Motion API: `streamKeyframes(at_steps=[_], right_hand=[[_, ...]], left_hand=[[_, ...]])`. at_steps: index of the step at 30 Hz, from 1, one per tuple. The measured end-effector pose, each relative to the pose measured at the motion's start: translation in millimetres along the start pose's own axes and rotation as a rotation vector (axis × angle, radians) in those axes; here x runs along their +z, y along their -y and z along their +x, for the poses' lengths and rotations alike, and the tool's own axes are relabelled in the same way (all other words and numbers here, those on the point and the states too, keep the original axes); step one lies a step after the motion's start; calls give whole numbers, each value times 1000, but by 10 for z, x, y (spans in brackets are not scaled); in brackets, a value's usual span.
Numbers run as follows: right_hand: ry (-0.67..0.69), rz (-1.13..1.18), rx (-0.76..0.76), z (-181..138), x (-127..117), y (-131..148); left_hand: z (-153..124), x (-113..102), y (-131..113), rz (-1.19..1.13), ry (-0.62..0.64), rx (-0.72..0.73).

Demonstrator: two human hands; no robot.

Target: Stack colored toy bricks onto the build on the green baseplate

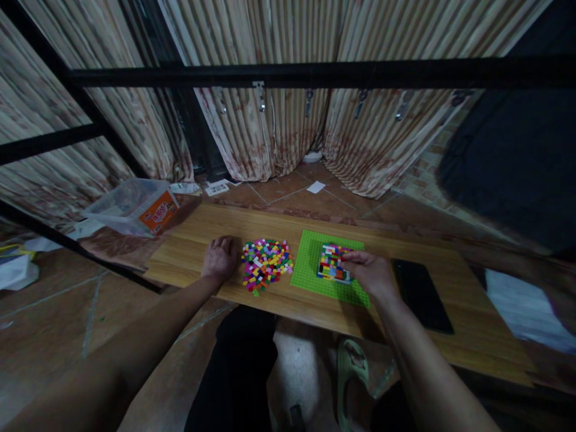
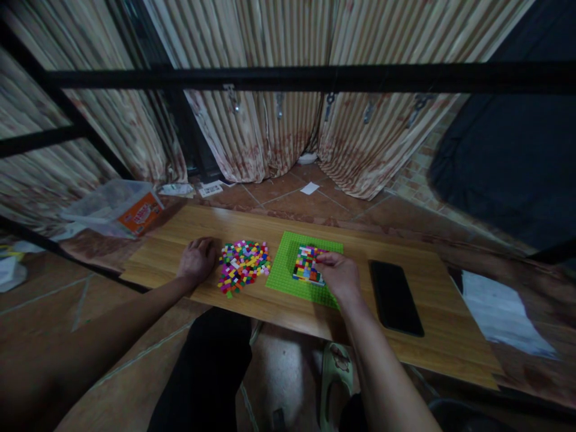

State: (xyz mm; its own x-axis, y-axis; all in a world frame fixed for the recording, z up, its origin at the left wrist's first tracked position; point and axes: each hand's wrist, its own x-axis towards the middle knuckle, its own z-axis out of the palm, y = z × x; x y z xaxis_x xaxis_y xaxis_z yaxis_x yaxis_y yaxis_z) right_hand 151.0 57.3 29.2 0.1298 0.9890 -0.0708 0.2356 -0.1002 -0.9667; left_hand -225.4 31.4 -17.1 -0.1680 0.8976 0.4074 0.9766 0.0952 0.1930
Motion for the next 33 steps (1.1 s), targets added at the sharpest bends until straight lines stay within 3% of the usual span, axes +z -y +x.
streamKeyframes(at_steps=[6,11,14,18,25,33], right_hand=[[-6,-38,-72,12,-25,-78],[-37,-115,-211,-112,59,28],[73,-170,-322,-287,251,105],[245,-470,-460,-524,572,154],[248,-899,-368,-628,885,223],[232,-1030,-321,-640,1052,252]], left_hand=[[-1,-21,-21,10,12,-9],[-6,-24,-36,14,18,-19],[-11,-27,-45,6,13,-16],[-17,-23,-47,-10,18,-29],[-26,-13,-49,-36,18,-44],[-28,-32,-62,-40,26,-46]])
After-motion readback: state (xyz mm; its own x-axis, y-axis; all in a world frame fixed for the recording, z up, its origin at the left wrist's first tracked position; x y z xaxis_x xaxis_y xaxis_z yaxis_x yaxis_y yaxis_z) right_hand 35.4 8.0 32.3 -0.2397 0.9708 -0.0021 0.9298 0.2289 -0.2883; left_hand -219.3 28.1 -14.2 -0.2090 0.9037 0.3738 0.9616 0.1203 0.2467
